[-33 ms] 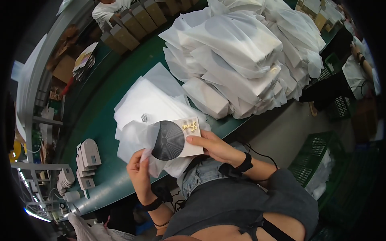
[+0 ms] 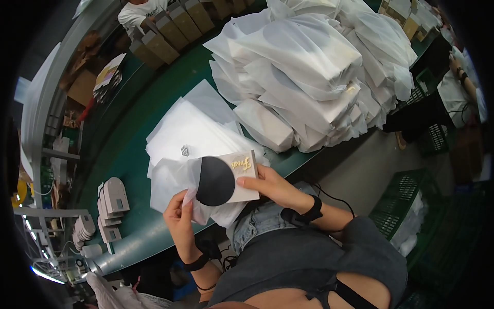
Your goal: The person picks up a speaker, turns it over to inspect it, and slides it into a plastic bag. They then place the bagged speaker onto a stack and repeat the process with another speaker.
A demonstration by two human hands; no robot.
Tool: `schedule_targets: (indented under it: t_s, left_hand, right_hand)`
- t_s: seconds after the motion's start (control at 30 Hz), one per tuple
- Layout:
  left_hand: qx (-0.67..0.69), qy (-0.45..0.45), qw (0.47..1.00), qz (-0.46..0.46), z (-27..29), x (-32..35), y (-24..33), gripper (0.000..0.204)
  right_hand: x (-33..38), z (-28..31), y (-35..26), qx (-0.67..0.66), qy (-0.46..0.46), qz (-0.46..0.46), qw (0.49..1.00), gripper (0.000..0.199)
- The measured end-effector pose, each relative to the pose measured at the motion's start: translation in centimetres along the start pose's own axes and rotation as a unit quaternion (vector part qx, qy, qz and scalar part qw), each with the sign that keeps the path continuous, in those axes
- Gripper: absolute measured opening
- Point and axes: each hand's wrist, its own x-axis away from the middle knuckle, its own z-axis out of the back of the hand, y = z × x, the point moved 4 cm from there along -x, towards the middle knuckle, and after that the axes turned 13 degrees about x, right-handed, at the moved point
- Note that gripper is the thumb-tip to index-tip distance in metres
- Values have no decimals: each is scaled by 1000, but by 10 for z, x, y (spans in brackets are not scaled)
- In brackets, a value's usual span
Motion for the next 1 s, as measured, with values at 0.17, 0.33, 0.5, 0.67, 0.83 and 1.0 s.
schedule_targets:
  t_s: [0.17, 0.33, 0.5, 0.67, 0.83, 1.0]
  left_hand:
    - [-6, 91, 995, -51, -9, -4, -2, 17]
    - [-333, -41, 913, -230, -45, 1, 8, 17]
    - [-290, -37, 942, -163, -42, 20, 0, 13]
    - [-239, 55, 922, -299, -44, 14, 2, 9]
    - [-323, -85, 871, -360, -75, 24, 4, 7]
    - [-263, -138, 926, -233, -67, 27, -13, 9]
  right_hand:
    - [9, -17, -25, 444, -7, 48, 895, 42]
    - [-15, 3, 13, 69, 46, 39, 996, 44]
    - [-20, -10, 20, -302, 22, 29, 952, 41]
    - [3, -7, -9, 398, 57, 108, 909, 38]
    - [-16, -8, 13, 273, 77, 112, 952, 40]
    - [-36, -6, 21, -114, 92, 66, 987, 40]
